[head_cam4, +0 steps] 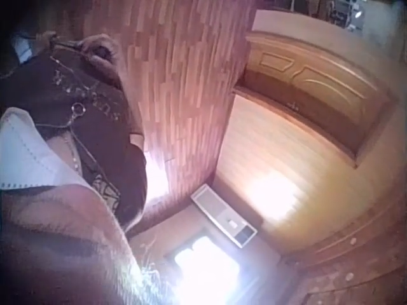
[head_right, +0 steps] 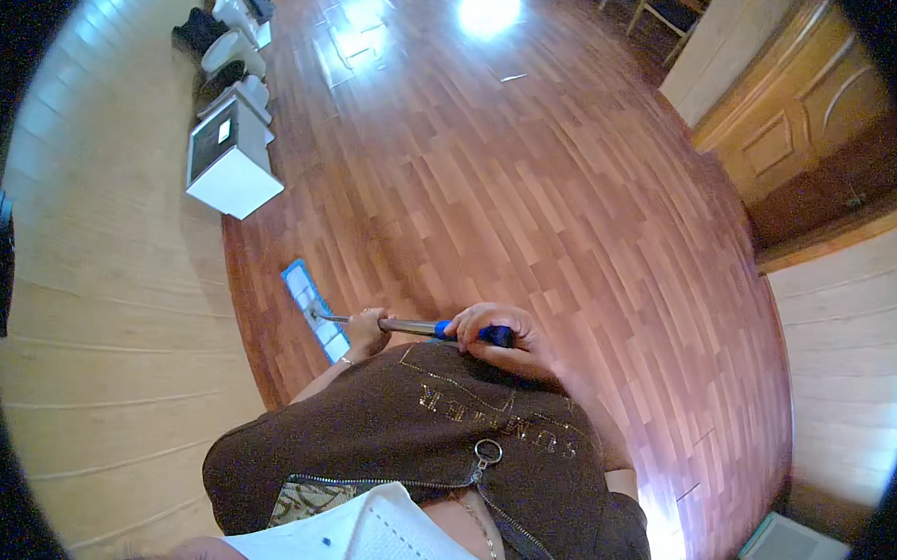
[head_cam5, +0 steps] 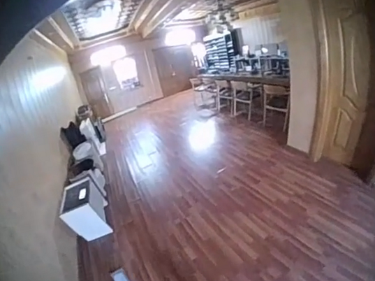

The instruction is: Mopping a wooden floor using a flat mop in a workshop area.

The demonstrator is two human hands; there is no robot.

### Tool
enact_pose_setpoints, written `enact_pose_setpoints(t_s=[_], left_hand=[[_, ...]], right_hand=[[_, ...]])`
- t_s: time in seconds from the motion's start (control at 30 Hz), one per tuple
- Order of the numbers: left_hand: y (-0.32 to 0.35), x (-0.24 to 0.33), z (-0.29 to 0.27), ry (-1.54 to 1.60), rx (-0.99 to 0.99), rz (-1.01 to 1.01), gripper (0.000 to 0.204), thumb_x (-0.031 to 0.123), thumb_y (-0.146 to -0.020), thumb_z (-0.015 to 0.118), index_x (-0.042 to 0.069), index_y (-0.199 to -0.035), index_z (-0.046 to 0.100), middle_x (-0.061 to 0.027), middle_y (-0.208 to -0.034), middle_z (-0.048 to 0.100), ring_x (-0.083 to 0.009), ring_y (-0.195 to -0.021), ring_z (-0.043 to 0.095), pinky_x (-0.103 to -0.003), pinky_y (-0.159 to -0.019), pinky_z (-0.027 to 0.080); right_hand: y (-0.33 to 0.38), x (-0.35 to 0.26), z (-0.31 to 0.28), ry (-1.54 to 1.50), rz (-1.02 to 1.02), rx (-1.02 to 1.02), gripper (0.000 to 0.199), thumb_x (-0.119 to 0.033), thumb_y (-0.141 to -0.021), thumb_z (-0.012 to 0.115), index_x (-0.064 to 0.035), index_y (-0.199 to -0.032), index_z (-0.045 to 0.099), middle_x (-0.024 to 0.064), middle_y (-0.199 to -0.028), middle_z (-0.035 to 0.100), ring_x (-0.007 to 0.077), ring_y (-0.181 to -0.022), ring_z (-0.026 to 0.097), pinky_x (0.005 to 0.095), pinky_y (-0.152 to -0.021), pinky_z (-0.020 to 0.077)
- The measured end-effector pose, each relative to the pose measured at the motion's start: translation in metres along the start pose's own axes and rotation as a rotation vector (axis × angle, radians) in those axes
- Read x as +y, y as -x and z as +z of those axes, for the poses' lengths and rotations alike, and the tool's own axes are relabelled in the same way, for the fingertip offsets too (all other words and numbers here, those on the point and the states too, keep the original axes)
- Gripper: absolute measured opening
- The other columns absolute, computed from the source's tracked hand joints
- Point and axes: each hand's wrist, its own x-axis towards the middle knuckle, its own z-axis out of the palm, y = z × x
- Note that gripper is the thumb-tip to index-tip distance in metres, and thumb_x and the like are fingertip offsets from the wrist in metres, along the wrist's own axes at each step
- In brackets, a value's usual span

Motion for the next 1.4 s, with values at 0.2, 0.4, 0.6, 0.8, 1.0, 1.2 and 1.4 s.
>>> enact_pose_setpoints(t_s=[0.2,0.4,0.6,0.8,1.0,1.2,1.4], left_hand=[[-0.033,0.061,0.001,0.023,-0.136,0.265,0.026,0.035,-0.083,0.059,0.012,-0.072,0.066,-0.0096,-0.079,0.066,-0.03,-0.088,0.063,-0.048,-0.073,0.041],[-0.065,0.135,0.019,0.254,-0.129,0.671,0.01,0.02,-0.064,0.064,0.011,-0.065,0.06,-0.0109,-0.071,0.062,-0.0318,-0.078,0.063,-0.048,-0.071,0.041],[-0.075,0.223,0.042,0.367,-0.395,0.912,0.02,0.026,-0.077,0.063,0.014,-0.063,0.055,-0.0093,-0.064,0.059,-0.0336,-0.07,0.06,-0.05,-0.067,0.039],[-0.061,0.3,0.072,0.454,-0.615,1.225,0.027,0.028,-0.081,0.066,0.013,-0.065,0.05,-0.0058,-0.062,0.054,-0.0279,-0.069,0.059,-0.045,-0.07,0.038],[-0.025,0.356,0.091,0.225,-0.77,1.501,0.023,0.025,-0.074,0.066,0.016,-0.064,0.047,-0.0019,-0.067,0.053,-0.025,-0.076,0.058,-0.044,-0.07,0.039],[-0.029,0.357,0.114,0.227,-0.745,1.537,0.019,0.022,-0.073,0.061,0.016,-0.063,0.047,-0.002,-0.063,0.053,-0.026,-0.072,0.058,-0.046,-0.066,0.039],[-0.086,0.349,0.113,0.351,-0.573,1.443,0.01,0.014,-0.068,0.061,0.014,-0.064,0.052,-0.0043,-0.068,0.057,-0.0285,-0.073,0.061,-0.052,-0.068,0.043]], right_hand=[[0.041,-0.038,-0.011,0.079,-0.185,0.221,0.02,0.004,-0.081,0.059,-0.0053,-0.099,0.06,0.0104,-0.09,0.064,0.0287,-0.097,0.061,0.0483,-0.094,0.0413],[0.083,-0.095,0.016,0.346,-0.297,0.534,0.017,-0.003,-0.07,0.066,-0.0047,-0.086,0.063,0.0085,-0.074,0.067,0.028,-0.081,0.068,0.0467,-0.095,0.038],[0.133,-0.121,0.051,0.686,-0.324,0.724,0.028,-0.034,-0.074,0.068,-0.007,-0.077,0.066,0.008,-0.068,0.067,0.0283,-0.074,0.069,0.0437,-0.086,0.0413],[0.149,-0.127,0.107,1.092,-0.303,0.995,0.03,-0.039,-0.081,0.064,-0.0097,-0.077,0.061,0.0047,-0.06,0.064,0.025,-0.061,0.067,0.0402,-0.071,0.0467],[0.168,-0.129,0.134,1.242,-0.266,0.916,0.032,-0.04,-0.085,0.066,-0.0097,-0.078,0.059,0.0043,-0.063,0.064,0.0211,-0.06,0.065,0.0349,-0.062,0.0468],[0.159,-0.102,0.128,1.197,-0.399,0.995,0.033,-0.04,-0.086,0.065,-0.0084,-0.083,0.059,0.0043,-0.064,0.061,0.0197,-0.059,0.061,0.0341,-0.058,0.0458],[0.131,-0.073,0.086,1.243,-0.495,1.017,0.031,-0.037,-0.082,0.067,-0.0073,-0.077,0.059,0.0056,-0.067,0.054,0.0221,-0.064,0.053,0.0377,-0.056,0.0433]])
